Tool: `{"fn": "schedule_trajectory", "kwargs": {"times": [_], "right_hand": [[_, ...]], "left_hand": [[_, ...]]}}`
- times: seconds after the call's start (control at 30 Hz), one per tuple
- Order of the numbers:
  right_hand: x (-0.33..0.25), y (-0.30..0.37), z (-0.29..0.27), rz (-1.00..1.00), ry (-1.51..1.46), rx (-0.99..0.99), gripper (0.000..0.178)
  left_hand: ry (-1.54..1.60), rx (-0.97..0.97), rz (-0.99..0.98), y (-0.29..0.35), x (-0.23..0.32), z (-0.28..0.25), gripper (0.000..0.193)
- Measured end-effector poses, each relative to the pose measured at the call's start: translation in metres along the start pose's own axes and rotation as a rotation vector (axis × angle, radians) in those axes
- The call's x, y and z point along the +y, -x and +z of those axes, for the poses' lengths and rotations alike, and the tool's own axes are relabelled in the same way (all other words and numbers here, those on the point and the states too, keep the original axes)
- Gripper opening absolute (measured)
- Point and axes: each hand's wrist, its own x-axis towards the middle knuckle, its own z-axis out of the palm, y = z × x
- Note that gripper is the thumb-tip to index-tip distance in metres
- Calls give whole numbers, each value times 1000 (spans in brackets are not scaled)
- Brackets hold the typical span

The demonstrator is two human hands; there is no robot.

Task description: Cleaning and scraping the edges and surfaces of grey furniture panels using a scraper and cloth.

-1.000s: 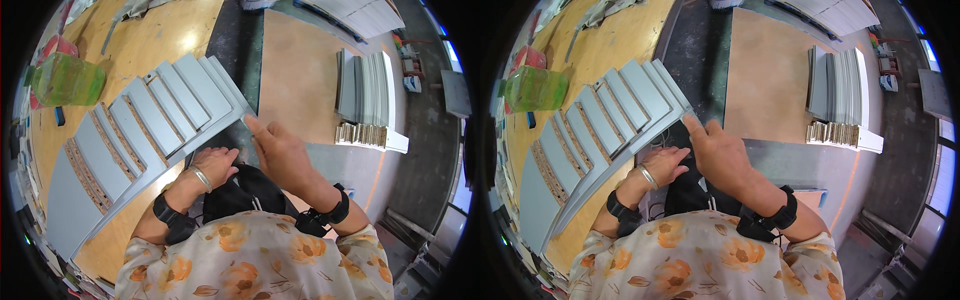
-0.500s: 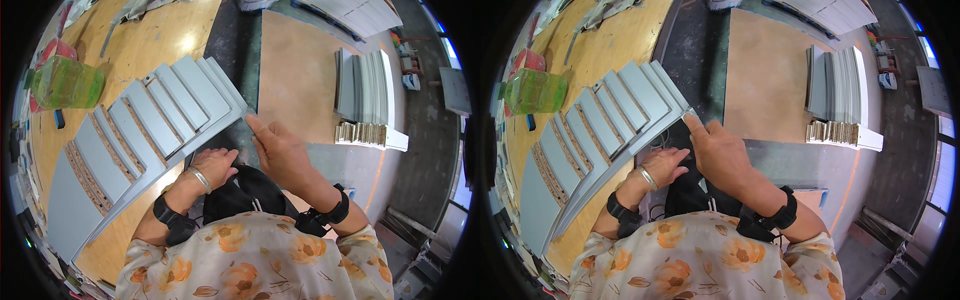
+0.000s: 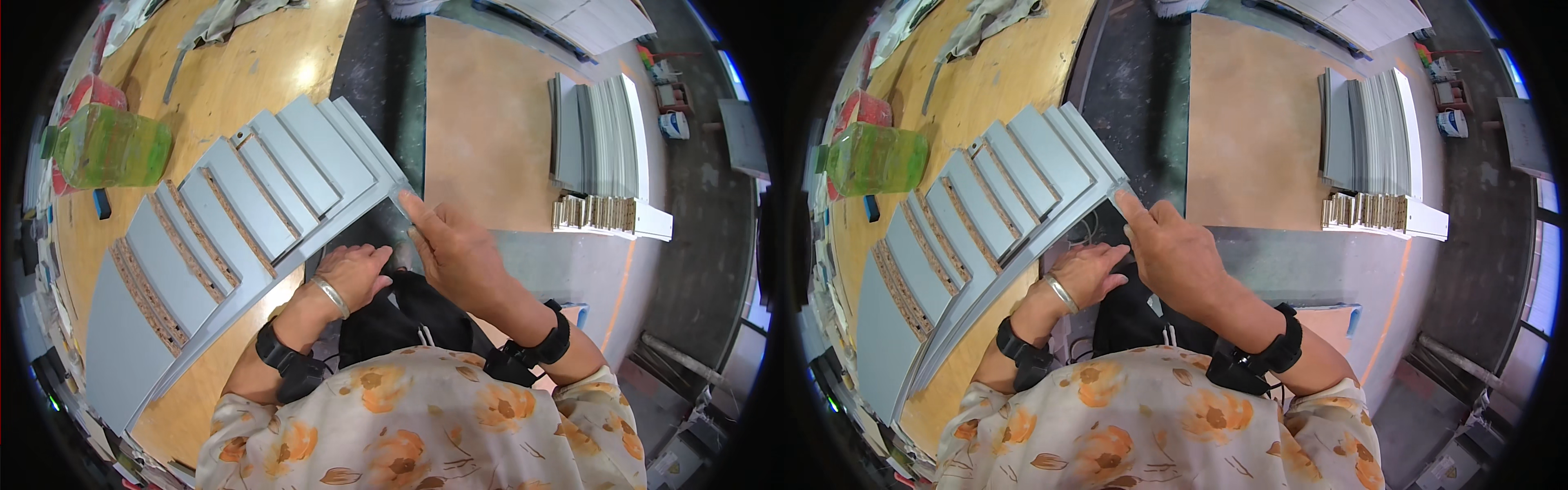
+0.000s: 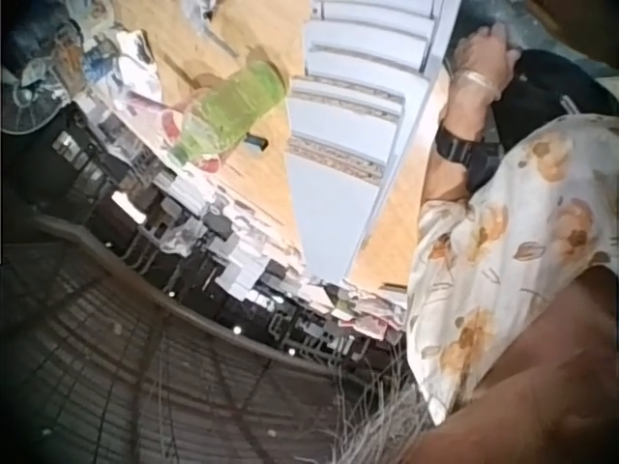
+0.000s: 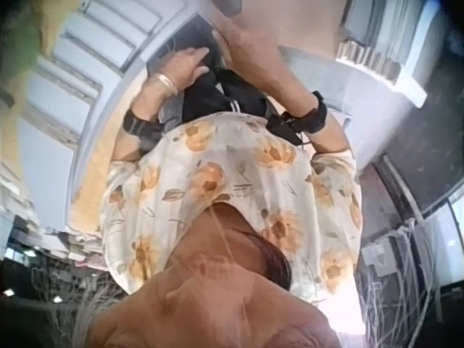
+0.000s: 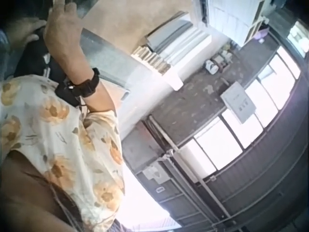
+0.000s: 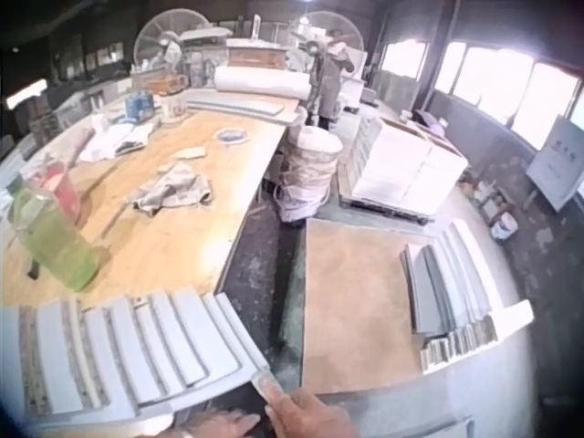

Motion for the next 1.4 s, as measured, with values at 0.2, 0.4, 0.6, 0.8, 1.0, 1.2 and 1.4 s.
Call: {"fn": "schedule_trajectory", "kwargs": {"times": [0.2, 0.4, 0.6, 0.8, 1.0, 1.2, 1.4], "right_hand": [[6, 15, 8, 57, 23, -66, 42], [-6, -7, -13, 45, 29, -6, 43], [-5, -6, -8, -1, 77, -84, 52], [-1, 0, -14, 64, 77, -65, 40], [0, -25, -29, 50, -9, 58, 38], [1, -28, -19, 39, -48, 120, 42], [-4, -27, -1, 14, -25, 123, 44]], "left_hand": [[-6, 50, 60, -2, -3, 4, 36], [4, 52, 48, 1, -4, 4, 35], [4, 66, 42, 1, -2, 3, 34], [-2, -23, -22, -1, 0, 1, 43], [11, -36, -31, -1, 0, -3, 43], [7, -33, -12, -1, 0, -1, 43], [7, 52, 36, 0, -2, 2, 32]]}}
